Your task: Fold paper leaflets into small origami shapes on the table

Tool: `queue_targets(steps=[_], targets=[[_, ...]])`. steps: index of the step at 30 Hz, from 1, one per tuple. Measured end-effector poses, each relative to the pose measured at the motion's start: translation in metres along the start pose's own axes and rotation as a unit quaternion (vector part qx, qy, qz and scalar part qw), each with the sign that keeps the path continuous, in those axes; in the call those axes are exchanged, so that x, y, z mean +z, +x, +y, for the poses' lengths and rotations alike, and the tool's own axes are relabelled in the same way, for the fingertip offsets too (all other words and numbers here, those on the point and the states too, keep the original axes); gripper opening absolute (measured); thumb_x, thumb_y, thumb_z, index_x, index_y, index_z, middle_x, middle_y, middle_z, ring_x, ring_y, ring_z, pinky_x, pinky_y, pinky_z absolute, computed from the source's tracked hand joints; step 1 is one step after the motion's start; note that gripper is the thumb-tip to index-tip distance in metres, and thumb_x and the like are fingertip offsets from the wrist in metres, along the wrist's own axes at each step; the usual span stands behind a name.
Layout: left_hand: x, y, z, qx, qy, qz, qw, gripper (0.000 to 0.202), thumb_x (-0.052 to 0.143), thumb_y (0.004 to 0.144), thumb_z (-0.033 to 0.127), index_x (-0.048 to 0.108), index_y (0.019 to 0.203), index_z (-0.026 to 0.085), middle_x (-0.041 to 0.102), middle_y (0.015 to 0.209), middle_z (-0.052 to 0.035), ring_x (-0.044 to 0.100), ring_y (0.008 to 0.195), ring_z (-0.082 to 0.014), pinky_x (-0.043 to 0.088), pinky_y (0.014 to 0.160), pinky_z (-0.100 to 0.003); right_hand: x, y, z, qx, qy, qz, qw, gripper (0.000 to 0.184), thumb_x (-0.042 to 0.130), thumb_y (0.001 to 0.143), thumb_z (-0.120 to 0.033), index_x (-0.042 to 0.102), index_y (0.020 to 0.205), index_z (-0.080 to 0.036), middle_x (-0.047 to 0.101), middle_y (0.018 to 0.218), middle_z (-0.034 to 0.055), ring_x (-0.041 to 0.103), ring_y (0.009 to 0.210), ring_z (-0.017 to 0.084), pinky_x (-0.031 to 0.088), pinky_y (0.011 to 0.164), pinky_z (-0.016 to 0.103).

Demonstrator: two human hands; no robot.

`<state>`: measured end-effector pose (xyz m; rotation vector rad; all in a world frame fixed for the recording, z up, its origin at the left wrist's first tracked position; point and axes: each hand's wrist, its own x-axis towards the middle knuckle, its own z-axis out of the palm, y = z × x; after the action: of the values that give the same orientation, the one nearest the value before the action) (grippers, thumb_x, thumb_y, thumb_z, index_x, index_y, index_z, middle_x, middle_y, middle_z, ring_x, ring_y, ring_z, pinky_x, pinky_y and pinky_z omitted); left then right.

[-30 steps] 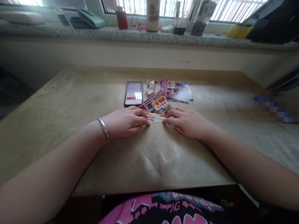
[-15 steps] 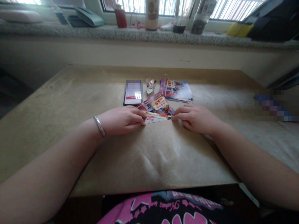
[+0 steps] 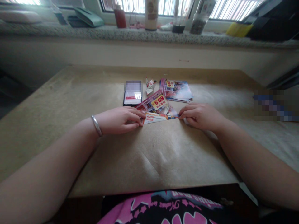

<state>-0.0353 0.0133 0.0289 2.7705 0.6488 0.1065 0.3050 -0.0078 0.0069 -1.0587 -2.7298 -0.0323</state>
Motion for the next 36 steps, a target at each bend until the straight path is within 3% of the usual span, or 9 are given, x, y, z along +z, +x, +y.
queue_targets(steps=[7, 13, 16, 20, 25, 29, 36], targets=[[0.001, 0.0, -0.001, 0.004, -0.002, 0.0, 1.0, 0.024, 0.047, 0.089, 0.022, 0.071, 0.096, 0.022, 0.063, 0.126, -0.0026, 0.055, 0.119, -0.0162, 0.042, 0.105, -0.031, 0.003, -0.001, 0.003, 0.007, 0.033, 0.017, 0.999, 0.026, 0.048, 0.081, -0.016, 0.073, 0.079, -0.022, 0.074, 0.095, 0.0021, 0.067, 0.084, 0.018, 0.05, 0.081, 0.032], [0.004, 0.003, 0.0, -0.017, 0.006, 0.022, 1.0, 0.023, 0.045, 0.091, 0.025, 0.068, 0.092, 0.019, 0.066, 0.117, -0.0049, 0.058, 0.111, -0.0169, 0.044, 0.099, -0.031, 0.013, -0.001, 0.007, 0.058, 0.071, 0.062, 0.994, 0.024, 0.047, 0.079, -0.013, 0.07, 0.077, -0.02, 0.072, 0.087, 0.004, 0.065, 0.08, 0.018, 0.049, 0.076, 0.03], [0.009, 0.007, 0.002, -0.037, 0.033, 0.04, 0.998, 0.021, 0.047, 0.089, 0.026, 0.066, 0.094, 0.018, 0.067, 0.107, -0.0059, 0.059, 0.102, -0.0173, 0.046, 0.094, -0.031, 0.015, 0.003, 0.0, 0.105, 0.06, 0.09, 0.989, 0.023, 0.048, 0.079, -0.015, 0.069, 0.085, -0.02, 0.071, 0.084, 0.0048, 0.063, 0.073, 0.017, 0.048, 0.069, 0.029], [0.02, 0.013, 0.009, -0.06, 0.106, 0.076, 0.99, 0.028, 0.053, 0.088, 0.033, 0.063, 0.11, 0.019, 0.062, 0.116, -0.0084, 0.057, 0.107, -0.0223, 0.047, 0.094, -0.037, 0.012, 0.01, -0.013, 0.138, 0.096, 0.104, 0.98, 0.034, 0.049, 0.081, -0.016, 0.065, 0.111, -0.022, 0.069, 0.096, 0.0049, 0.06, 0.07, 0.015, 0.048, 0.067, 0.028], [0.027, 0.018, 0.022, -0.074, 0.202, 0.113, 0.97, 0.028, 0.045, 0.094, 0.031, 0.067, 0.107, 0.02, 0.066, 0.108, -0.0085, 0.063, 0.095, -0.0208, 0.053, 0.08, -0.033, 0.012, 0.015, -0.021, 0.146, 0.1, 0.115, 0.977, 0.043, 0.049, 0.083, -0.018, 0.059, 0.124, -0.024, 0.064, 0.111, 0.0086, 0.061, 0.085, 0.018, 0.051, 0.073, 0.032], [0.026, 0.017, 0.024, -0.036, 0.25, 0.083, 0.964, 0.022, 0.047, 0.093, 0.022, 0.066, 0.105, 0.02, 0.067, 0.103, -0.0072, 0.065, 0.091, -0.0194, 0.053, 0.072, -0.029, 0.016, 0.016, -0.018, 0.137, 0.11, 0.143, 0.974, 0.042, 0.05, 0.083, -0.019, 0.058, 0.124, -0.024, 0.061, 0.12, 0.0098, 0.06, 0.097, 0.022, 0.053, 0.078, 0.037], [0.021, 0.016, 0.027, 0.021, 0.268, 0.04, 0.962, 0.019, 0.048, 0.09, 0.012, 0.065, 0.098, 0.018, 0.068, 0.099, -0.0059, 0.065, 0.085, -0.0166, 0.051, 0.067, -0.025, 0.018, 0.016, -0.013, 0.128, 0.133, 0.169, 0.968, 0.043, 0.051, 0.083, -0.019, 0.055, 0.126, -0.023, 0.059, 0.124, 0.0104, 0.06, 0.101, 0.022, 0.053, 0.08, 0.039]])
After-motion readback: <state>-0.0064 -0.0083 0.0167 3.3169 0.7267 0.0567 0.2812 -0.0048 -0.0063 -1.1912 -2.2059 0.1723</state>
